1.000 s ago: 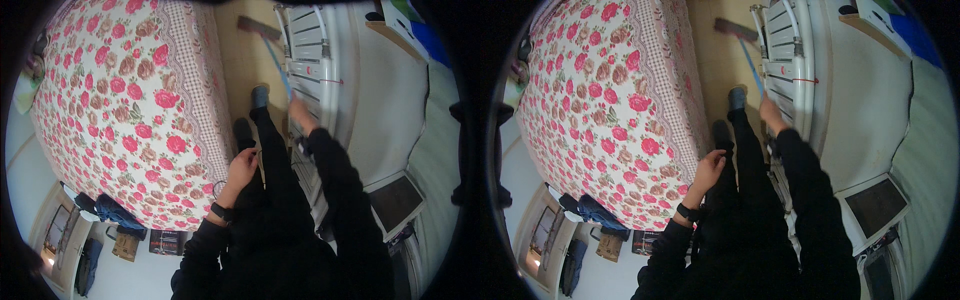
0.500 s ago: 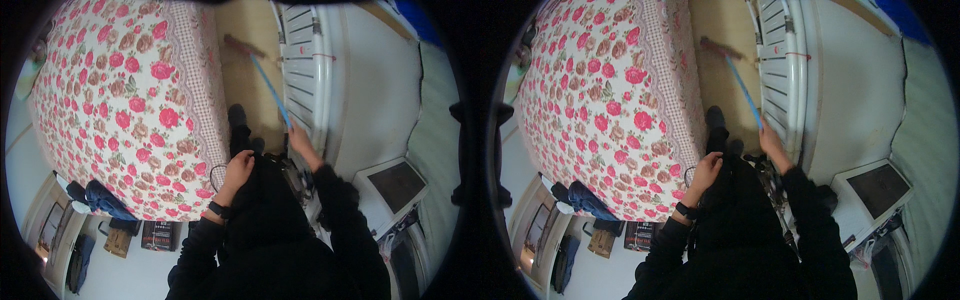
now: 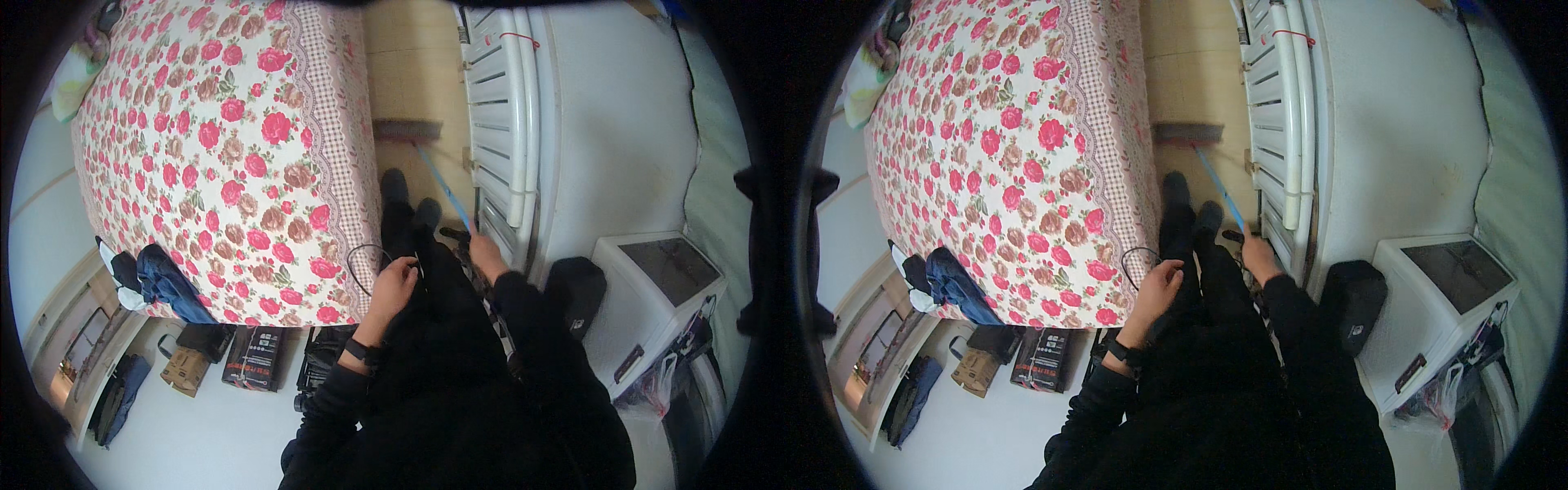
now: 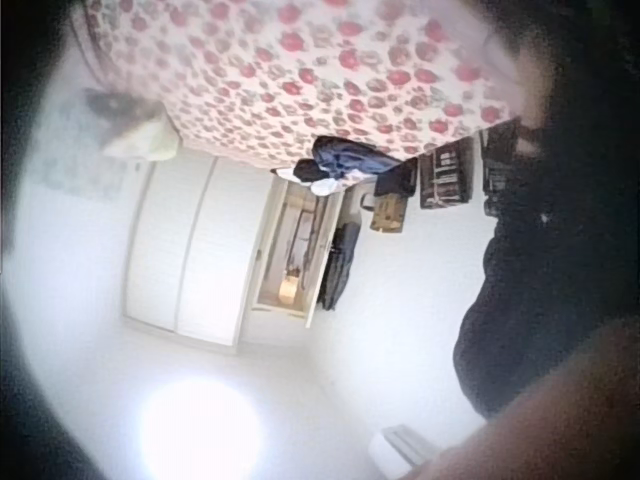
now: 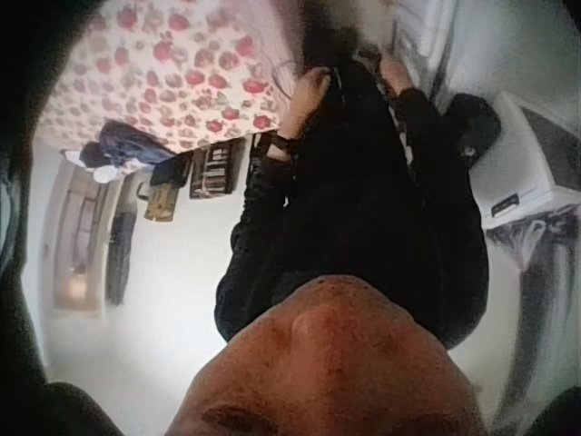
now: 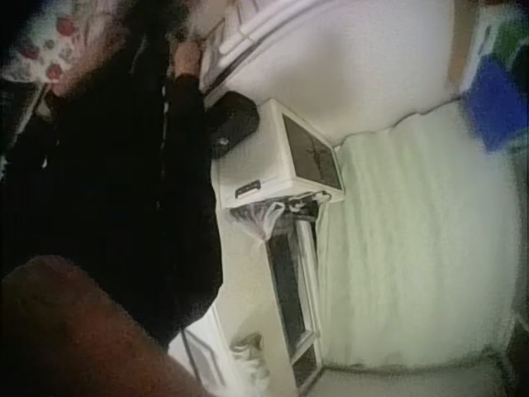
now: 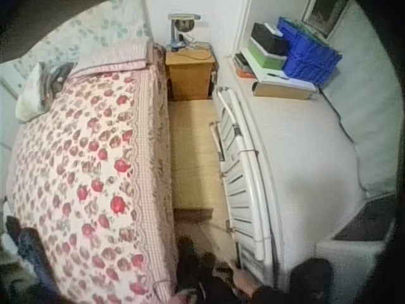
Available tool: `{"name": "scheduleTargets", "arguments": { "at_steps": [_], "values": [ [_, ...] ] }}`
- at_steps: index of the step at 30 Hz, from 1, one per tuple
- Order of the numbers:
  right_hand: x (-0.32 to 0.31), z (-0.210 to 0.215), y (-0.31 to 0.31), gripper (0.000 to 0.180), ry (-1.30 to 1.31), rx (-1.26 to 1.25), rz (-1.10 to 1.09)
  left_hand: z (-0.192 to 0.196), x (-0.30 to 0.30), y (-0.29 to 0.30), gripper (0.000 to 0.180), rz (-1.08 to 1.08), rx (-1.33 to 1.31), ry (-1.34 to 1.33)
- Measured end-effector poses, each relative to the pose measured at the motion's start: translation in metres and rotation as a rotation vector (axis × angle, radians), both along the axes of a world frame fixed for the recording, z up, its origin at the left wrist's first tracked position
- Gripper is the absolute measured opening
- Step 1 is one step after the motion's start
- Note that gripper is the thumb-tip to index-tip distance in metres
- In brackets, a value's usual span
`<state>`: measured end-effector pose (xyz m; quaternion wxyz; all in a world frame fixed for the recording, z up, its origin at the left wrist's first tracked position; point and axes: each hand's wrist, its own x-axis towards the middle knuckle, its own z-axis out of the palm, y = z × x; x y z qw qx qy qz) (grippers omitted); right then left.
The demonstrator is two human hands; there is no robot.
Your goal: The person sweeps tiled floors in multiple rooms using a long-handled broom. They move from a living area into a bedroom and then into a hallway, sweeping around furniture and along walls. The person wears blue slippers and black clothing throughout.
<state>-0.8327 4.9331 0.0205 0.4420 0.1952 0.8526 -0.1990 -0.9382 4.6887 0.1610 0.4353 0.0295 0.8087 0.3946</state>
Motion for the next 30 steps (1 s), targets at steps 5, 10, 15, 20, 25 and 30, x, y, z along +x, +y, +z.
{"name": "scheduleTargets", "arguments": {
  "at_steps": [5, 10, 15, 20, 25, 30],
  "values": [
    [0.079, 0.047, -0.010, 0.051, -0.095, -0.057, -0.140, 0.018, 0.037, 0.007, 0.026, 0.028, 0.071, -0.018],
    [0.063, 0.043, 0.000, 0.049, 0.069, -0.046, -0.331, 0.009, 0.061, -0.013, 0.025, 0.046, 0.061, -0.053],
    [-0.028, -0.045, 0.018, 0.056, 0.303, 0.081, -0.257, -0.008, 0.091, -0.061, 0.023, 0.105, 0.040, 0.012],
    [0.010, -0.078, -0.021, 0.057, 0.194, 0.114, -0.179, -0.010, 0.121, -0.126, 0.024, 0.164, 0.008, -0.092],
    [0.149, -0.037, -0.119, 0.057, 0.150, 0.135, -0.071, -0.013, 0.139, -0.195, 0.025, 0.049, 0.057, -0.038],
    [0.255, 0.010, -0.212, 0.051, -0.216, 0.030, -0.211, -0.008, 0.157, -0.265, 0.026, -0.056, 0.100, 0.008]
  ]
}}
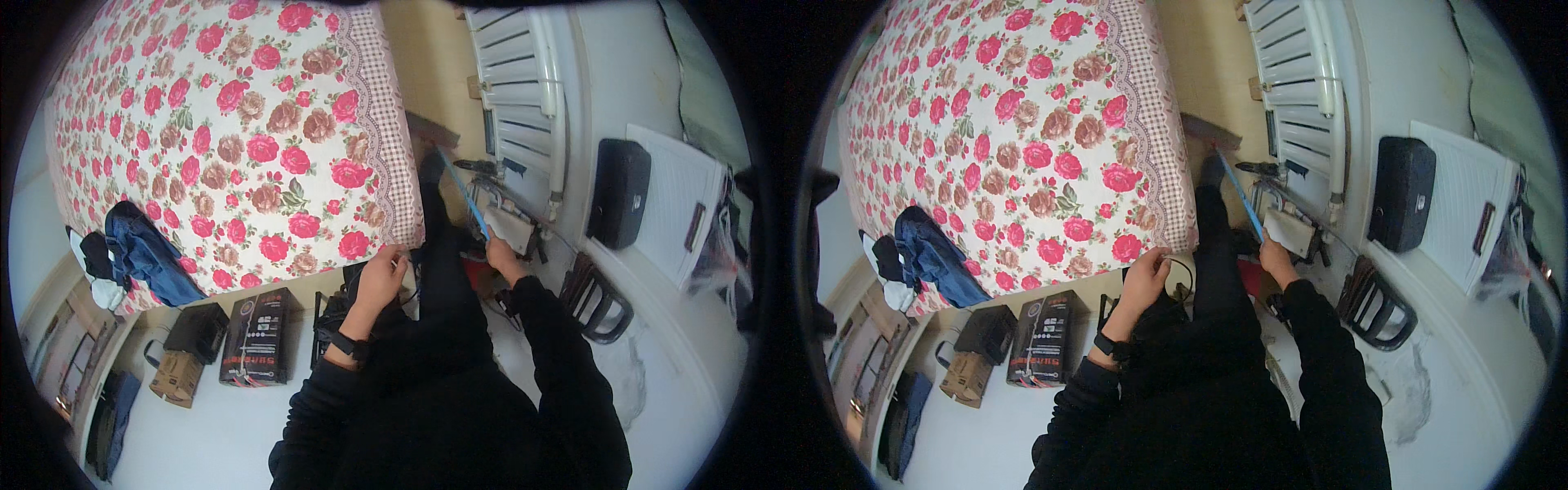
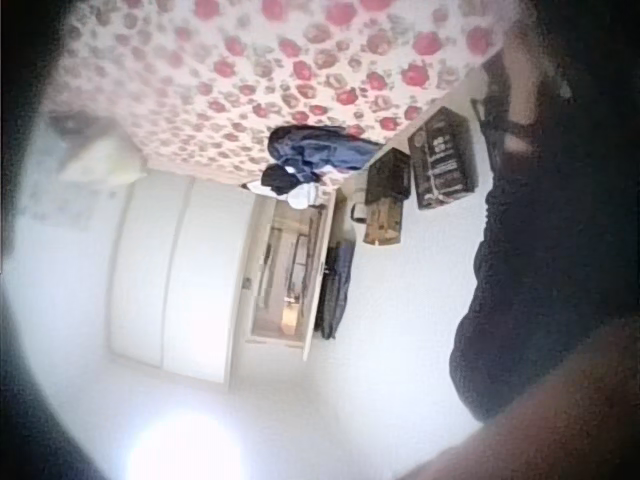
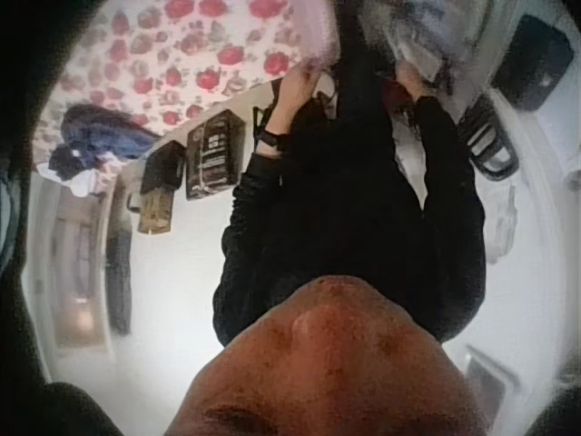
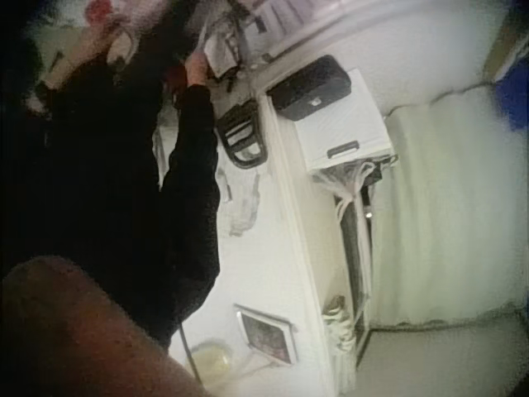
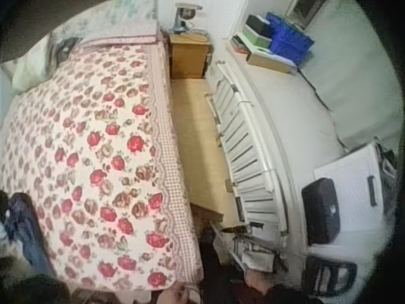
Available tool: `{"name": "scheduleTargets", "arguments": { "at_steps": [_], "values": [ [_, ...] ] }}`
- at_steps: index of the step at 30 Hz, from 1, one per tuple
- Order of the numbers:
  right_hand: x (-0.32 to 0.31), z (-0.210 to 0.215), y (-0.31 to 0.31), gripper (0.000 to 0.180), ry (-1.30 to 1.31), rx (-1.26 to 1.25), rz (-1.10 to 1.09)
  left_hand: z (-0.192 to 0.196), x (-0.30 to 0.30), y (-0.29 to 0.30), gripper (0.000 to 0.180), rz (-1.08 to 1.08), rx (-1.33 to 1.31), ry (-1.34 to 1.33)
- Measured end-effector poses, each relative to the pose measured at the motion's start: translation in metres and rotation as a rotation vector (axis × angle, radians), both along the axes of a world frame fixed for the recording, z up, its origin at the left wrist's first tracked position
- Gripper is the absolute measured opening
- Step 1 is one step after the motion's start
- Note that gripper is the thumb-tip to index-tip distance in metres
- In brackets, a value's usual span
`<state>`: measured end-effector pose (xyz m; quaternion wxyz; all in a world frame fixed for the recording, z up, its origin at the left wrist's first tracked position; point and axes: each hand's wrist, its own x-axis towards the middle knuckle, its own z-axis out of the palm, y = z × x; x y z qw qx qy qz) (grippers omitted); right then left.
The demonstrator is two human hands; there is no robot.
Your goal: The person sweeps tiled floors in multiple rooms using a long-handled broom. They move from a living area into a bedroom and then into a hallway, sweeping around furniture and along walls. The person wears blue slippers and black clothing throughout.
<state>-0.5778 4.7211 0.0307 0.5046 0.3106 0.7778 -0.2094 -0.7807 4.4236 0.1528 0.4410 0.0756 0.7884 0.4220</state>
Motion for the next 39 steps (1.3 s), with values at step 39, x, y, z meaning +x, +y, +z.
{"name": "scheduleTargets", "arguments": {
  "at_steps": [39],
  "values": [
    [0.134, -0.059, -0.518, 0.057, 0.303, 0.248, -0.987, -0.019, 0.013, -0.249, 0.021, -0.998, -0.087, 0.025]
  ]
}}
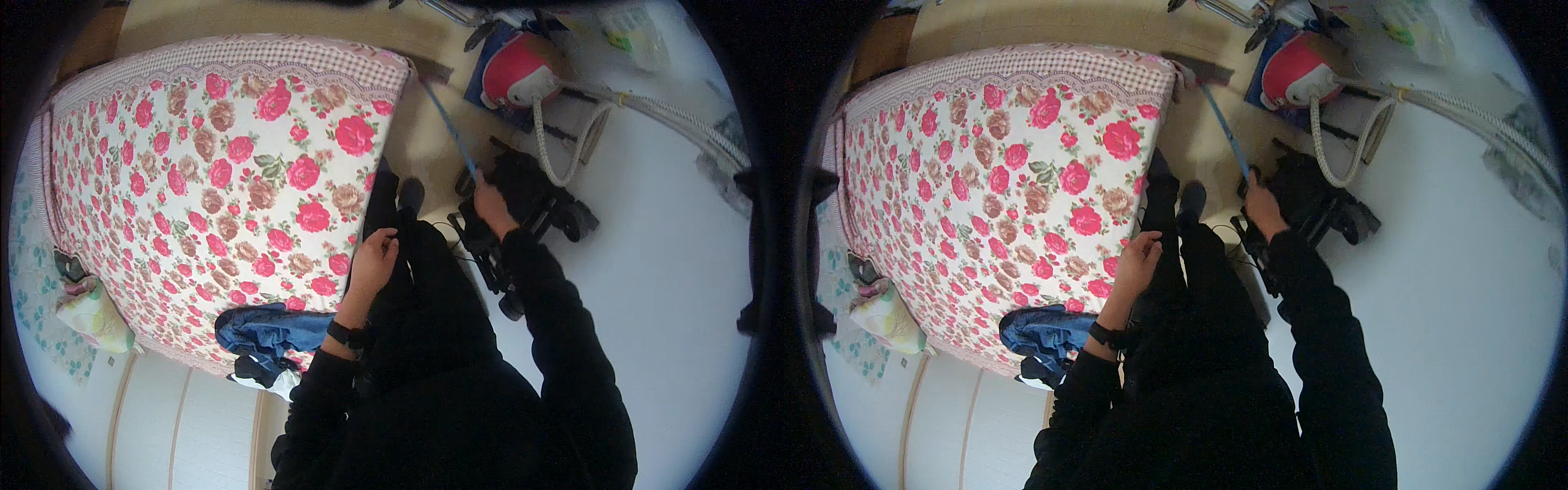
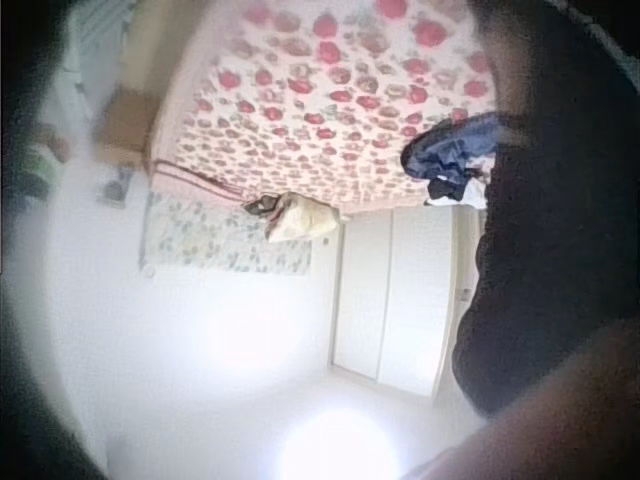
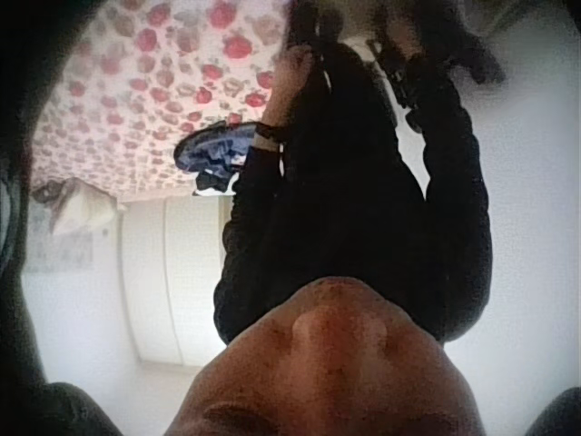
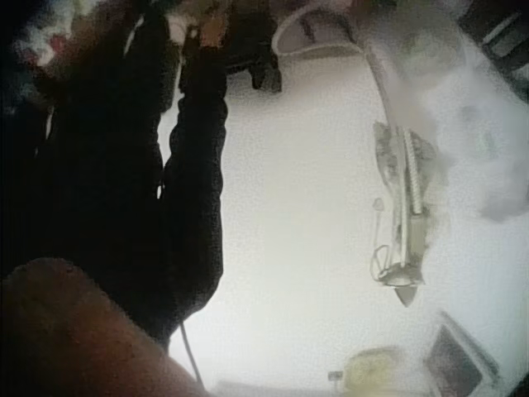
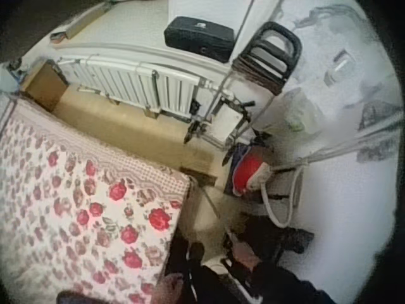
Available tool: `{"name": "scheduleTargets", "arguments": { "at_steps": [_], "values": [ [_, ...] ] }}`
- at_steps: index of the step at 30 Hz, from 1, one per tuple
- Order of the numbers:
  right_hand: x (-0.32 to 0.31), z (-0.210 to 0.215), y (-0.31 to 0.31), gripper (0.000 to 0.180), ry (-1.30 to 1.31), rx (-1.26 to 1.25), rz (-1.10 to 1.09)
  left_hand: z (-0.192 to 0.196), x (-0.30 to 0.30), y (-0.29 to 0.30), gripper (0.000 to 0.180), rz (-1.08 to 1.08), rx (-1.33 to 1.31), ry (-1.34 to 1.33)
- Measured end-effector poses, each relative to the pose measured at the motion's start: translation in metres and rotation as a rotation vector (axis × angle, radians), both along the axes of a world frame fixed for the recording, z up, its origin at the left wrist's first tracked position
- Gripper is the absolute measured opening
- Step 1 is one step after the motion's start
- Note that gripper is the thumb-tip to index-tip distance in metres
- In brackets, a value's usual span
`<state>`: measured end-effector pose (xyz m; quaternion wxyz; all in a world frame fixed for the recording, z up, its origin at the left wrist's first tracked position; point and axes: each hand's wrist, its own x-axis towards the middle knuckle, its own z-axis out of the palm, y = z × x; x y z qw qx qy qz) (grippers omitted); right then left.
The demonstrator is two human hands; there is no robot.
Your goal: The person sweeps tiled floors in multiple rooms using a long-handled broom. They move from a living area into a bedroom and then into a hallway, sweeping around furniture and along walls. The person wears blue slippers and black clothing throughout.
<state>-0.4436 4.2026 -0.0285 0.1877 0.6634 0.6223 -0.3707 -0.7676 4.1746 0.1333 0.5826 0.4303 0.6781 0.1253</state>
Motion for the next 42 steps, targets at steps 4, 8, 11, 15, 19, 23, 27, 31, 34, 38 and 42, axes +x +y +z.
{"name": "scheduleTargets", "arguments": {
  "at_steps": [4, 8, 11, 15, 19, 23, 27, 31, 34, 38, 42],
  "values": [
    [0.009, 0.050, -0.125, 0.056, -0.028, -0.162, -0.028, 0.009, 0.015, -0.038, 0.024, -0.031, -0.062, -0.012],
    [0.030, 0.094, -0.197, 0.053, 0.032, -0.298, -0.190, 0.025, 0.038, -0.078, 0.022, -0.073, -0.032, -0.030],
    [0.040, 0.099, -0.226, 0.049, 0.091, -0.111, -0.313, 0.033, 0.049, -0.102, 0.022, -0.184, -0.077, -0.062],
    [0.041, 0.052, -0.228, 0.051, 0.059, 0.162, -0.340, 0.026, 0.043, -0.135, 0.023, -0.254, -0.069, -0.105],
    [-0.005, 0.007, -0.237, 0.054, 0.193, -0.208, -0.821, 0.001, 0.017, -0.168, 0.023, -0.309, -0.048, -0.086],
    [-0.096, 0.018, -0.321, 0.054, 0.121, -0.160, -0.587, -0.007, -0.018, -0.208, 0.023, -0.357, -0.064, -0.048],
    [-0.130, 0.056, -0.390, 0.050, 0.146, -0.191, -0.599, -0.002, -0.043, -0.234, 0.025, -0.429, -0.079, -0.033],
    [-0.119, 0.072, -0.386, 0.050, 0.212, -0.082, -0.732, 0.000, -0.053, -0.255, 0.023, -0.438, -0.090, -0.054],
    [-0.117, 0.037, -0.330, 0.056, 0.005, 0.159, -0.421, -0.005, -0.056, -0.275, 0.024, -0.414, -0.106, -0.082],
    [-0.123, -0.003, -0.308, 0.056, -0.025, 0.201, -0.292, -0.011, -0.066, -0.308, 0.022, -0.400, -0.041, -0.085],
    [-0.131, 0.013, -0.420, 0.056, -0.037, 0.077, -0.258, -0.009, -0.070, -0.346, 0.022, -0.391, -0.027, -0.064]
  ]
}}
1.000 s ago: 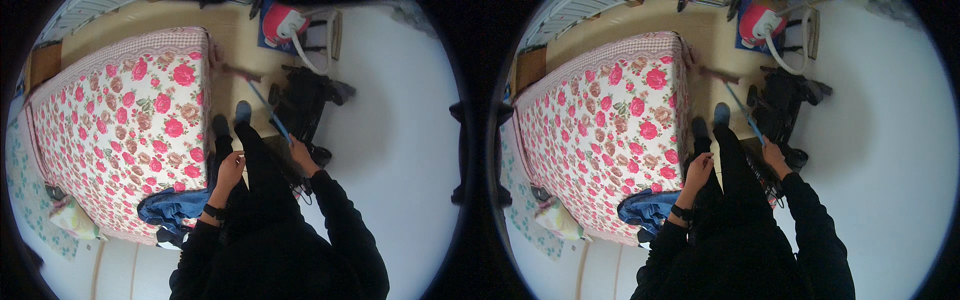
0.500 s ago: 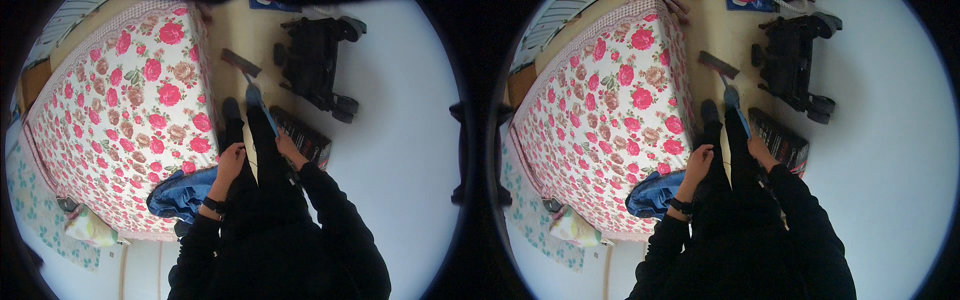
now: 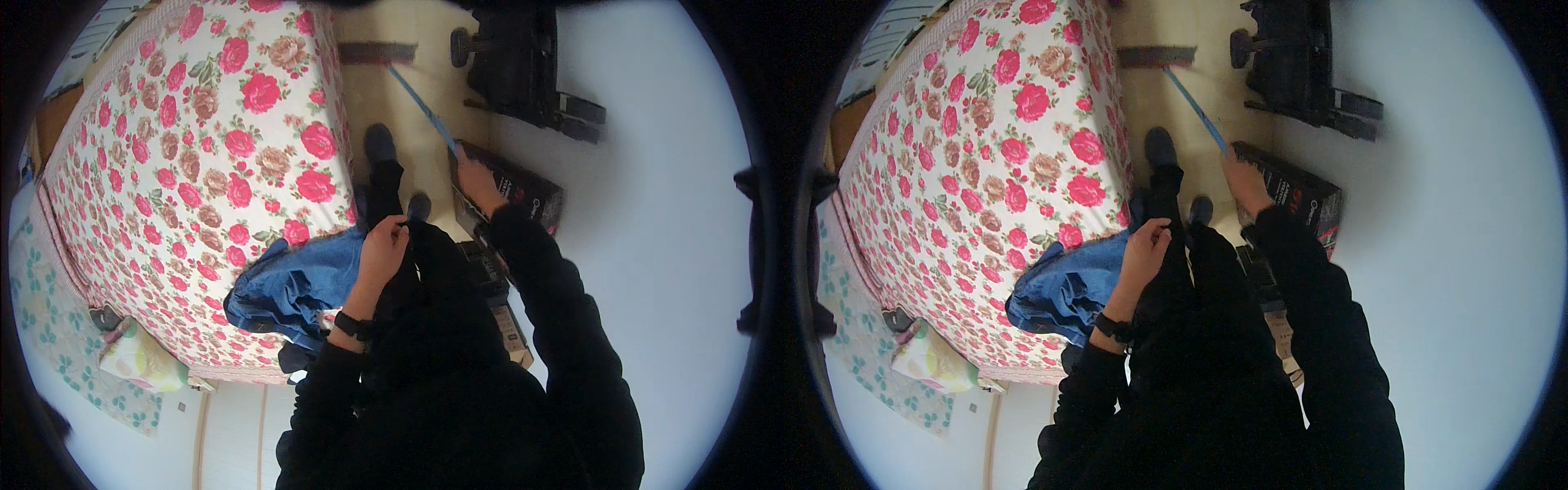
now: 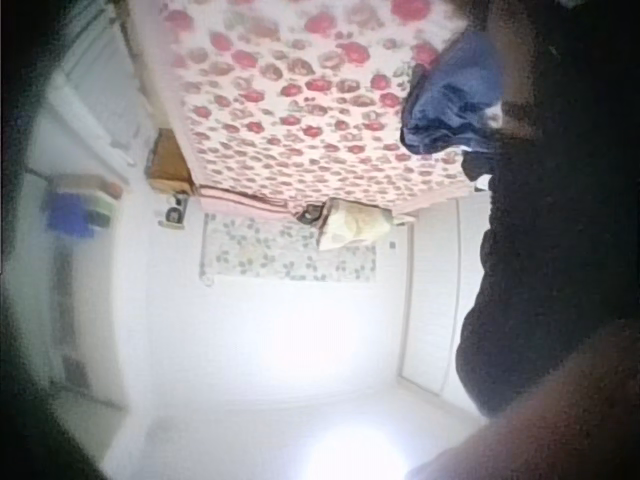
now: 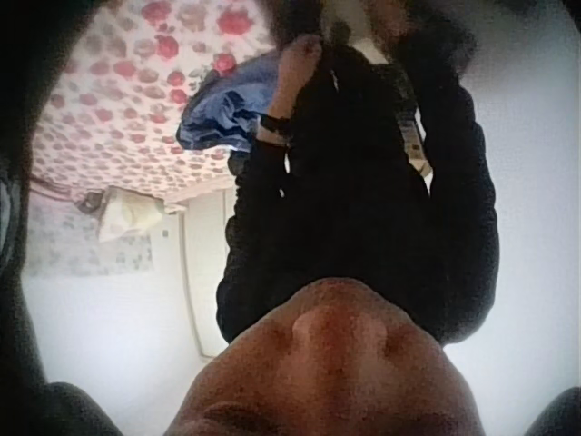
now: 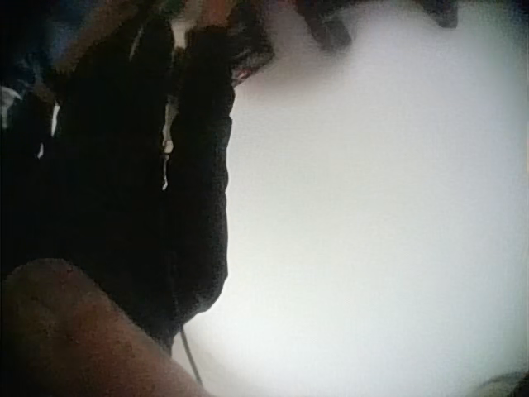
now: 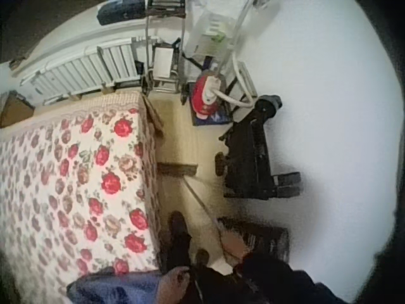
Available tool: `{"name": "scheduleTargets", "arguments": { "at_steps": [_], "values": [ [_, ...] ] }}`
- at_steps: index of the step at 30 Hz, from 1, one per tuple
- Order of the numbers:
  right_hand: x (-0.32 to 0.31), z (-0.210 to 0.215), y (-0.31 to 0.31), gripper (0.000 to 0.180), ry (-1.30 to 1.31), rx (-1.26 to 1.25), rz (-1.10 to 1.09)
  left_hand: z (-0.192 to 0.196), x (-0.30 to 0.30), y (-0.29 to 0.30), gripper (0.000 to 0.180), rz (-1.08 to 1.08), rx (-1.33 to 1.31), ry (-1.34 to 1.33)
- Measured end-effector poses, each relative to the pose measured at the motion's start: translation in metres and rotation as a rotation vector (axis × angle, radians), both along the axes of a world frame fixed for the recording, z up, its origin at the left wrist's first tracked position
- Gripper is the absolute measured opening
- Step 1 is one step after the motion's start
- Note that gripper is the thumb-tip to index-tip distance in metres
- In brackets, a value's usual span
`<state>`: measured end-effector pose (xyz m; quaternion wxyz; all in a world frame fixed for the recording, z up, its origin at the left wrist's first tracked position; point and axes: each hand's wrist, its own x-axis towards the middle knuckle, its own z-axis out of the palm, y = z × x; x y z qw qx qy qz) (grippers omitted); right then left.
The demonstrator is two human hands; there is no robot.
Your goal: The person sweeps tiled floors in multiple rooms using a long-handled broom. They move from a living area into a bedroom and then into a hallway, sweeping around furniture and along walls. The person wears blue slippers and black clothing throughout.
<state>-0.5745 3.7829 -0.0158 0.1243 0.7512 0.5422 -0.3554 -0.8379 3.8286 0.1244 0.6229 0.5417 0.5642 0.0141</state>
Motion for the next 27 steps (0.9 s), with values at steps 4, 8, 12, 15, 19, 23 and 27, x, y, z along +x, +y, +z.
{"name": "scheduleTargets", "arguments": {
  "at_steps": [4, 8, 12, 15, 19, 23, 27],
  "values": [
    [-0.008, 0.032, -0.146, 0.059, 0.077, -0.219, -0.052, 0.006, 0.007, -0.048, 0.023, -0.027, 0.034, -0.030],
    [-0.017, 0.061, -0.249, 0.060, 0.117, -0.191, -0.120, 0.022, 0.019, -0.118, 0.023, -0.081, 0.071, -0.090],
    [-0.003, 0.049, -0.257, 0.058, 0.076, 0.087, -0.223, 0.037, 0.028, -0.176, 0.024, -0.161, 0.020, -0.096],
    [0.013, 0.001, -0.226, 0.059, 0.069, 0.172, -0.237, 0.023, 0.015, -0.204, 0.024, -0.167, 0.008, -0.056],
    [-0.028, -0.030, -0.252, 0.065, 0.193, 0.028, -0.288, -0.007, -0.038, -0.224, 0.021, -0.081, 0.081, 0.074],
    [-0.104, 0.009, -0.326, 0.060, 0.213, -0.264, -0.333, -0.014, -0.076, -0.242, 0.020, -0.003, 0.036, 0.127],
    [-0.125, 0.065, -0.361, 0.054, 0.316, -0.341, -0.475, -0.013, -0.082, -0.262, 0.021, -0.004, -0.023, 0.074]
  ]
}}
